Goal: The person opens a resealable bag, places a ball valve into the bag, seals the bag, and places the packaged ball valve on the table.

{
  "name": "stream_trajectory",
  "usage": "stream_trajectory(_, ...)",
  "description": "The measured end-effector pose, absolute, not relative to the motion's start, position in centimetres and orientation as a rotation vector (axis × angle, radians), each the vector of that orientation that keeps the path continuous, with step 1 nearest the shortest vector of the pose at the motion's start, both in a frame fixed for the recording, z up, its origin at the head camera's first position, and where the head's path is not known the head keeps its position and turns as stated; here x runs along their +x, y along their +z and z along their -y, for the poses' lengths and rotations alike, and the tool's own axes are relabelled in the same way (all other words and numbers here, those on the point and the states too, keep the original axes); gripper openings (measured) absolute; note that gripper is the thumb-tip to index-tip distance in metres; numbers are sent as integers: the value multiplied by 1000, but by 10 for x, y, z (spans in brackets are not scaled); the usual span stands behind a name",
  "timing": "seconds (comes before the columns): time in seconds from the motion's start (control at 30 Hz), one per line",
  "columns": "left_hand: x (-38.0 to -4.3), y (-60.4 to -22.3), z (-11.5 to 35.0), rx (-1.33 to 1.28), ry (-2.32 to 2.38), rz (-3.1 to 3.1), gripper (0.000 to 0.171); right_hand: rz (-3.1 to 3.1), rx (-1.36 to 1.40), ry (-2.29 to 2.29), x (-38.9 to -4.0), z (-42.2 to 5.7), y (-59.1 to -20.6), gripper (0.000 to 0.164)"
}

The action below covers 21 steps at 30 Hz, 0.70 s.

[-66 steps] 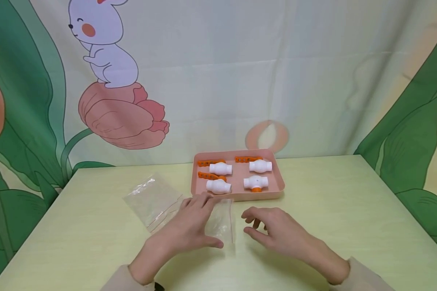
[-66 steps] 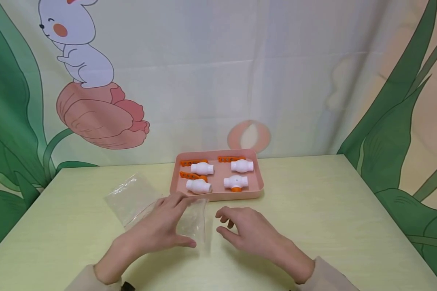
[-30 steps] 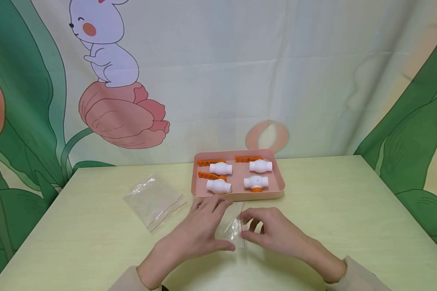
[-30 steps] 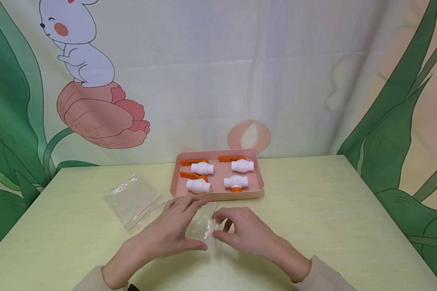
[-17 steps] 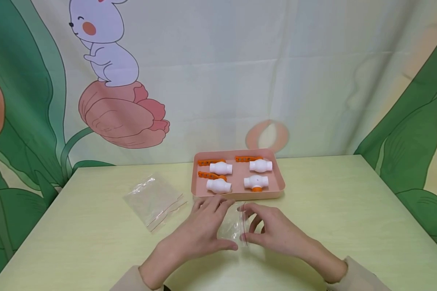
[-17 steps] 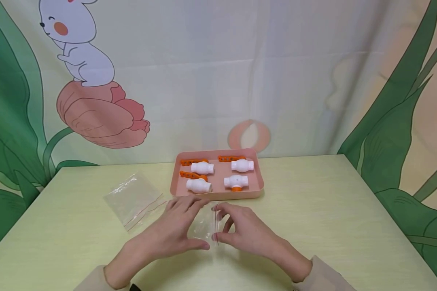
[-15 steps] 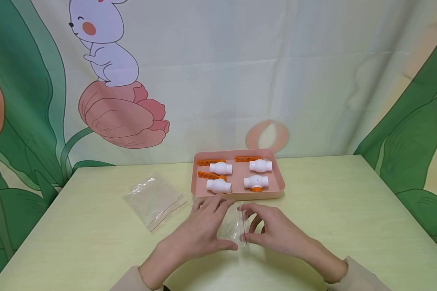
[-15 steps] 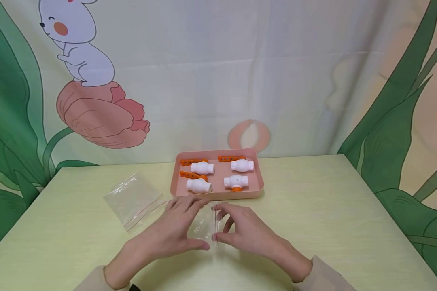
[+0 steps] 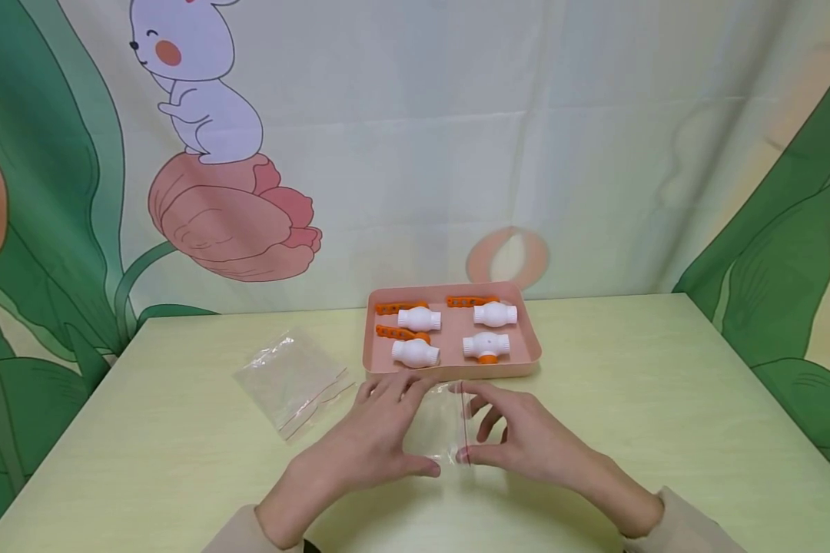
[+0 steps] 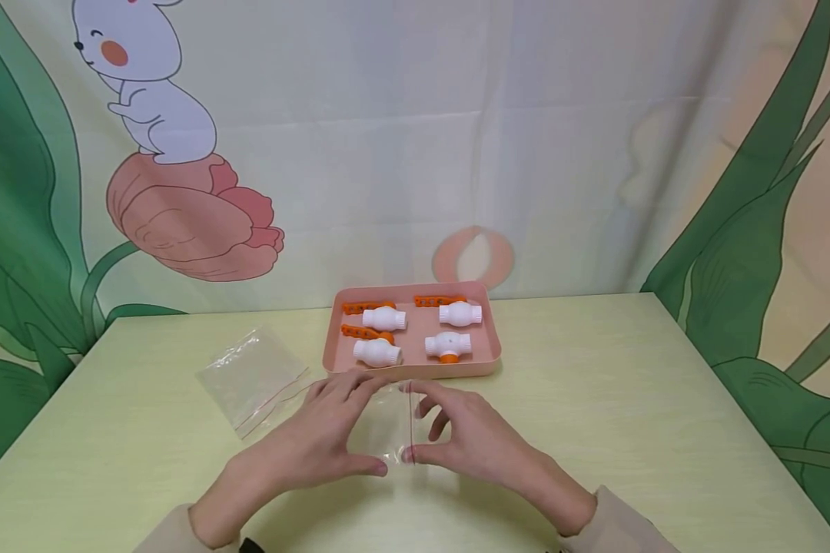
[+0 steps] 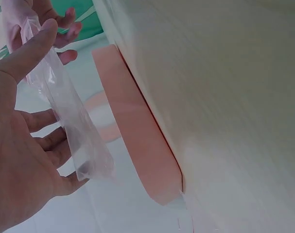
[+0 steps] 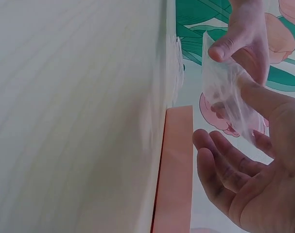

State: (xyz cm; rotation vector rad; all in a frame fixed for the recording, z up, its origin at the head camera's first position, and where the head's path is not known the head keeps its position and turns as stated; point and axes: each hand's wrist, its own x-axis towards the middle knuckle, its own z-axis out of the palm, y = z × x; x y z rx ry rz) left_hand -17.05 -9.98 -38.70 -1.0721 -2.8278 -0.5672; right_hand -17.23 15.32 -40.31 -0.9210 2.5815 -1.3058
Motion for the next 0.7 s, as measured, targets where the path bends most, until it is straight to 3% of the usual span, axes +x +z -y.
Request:
stream_trajectory(0.5, -175, -389, 111, -1073, -616, 2776, 93, -2586, -961, -1381, -173, -155, -401, 67)
stream_trajectory(0.7, -175, -390, 110, -1074, -517, 2770, 90, -2749, -968, -1341, -172, -155, -402, 42)
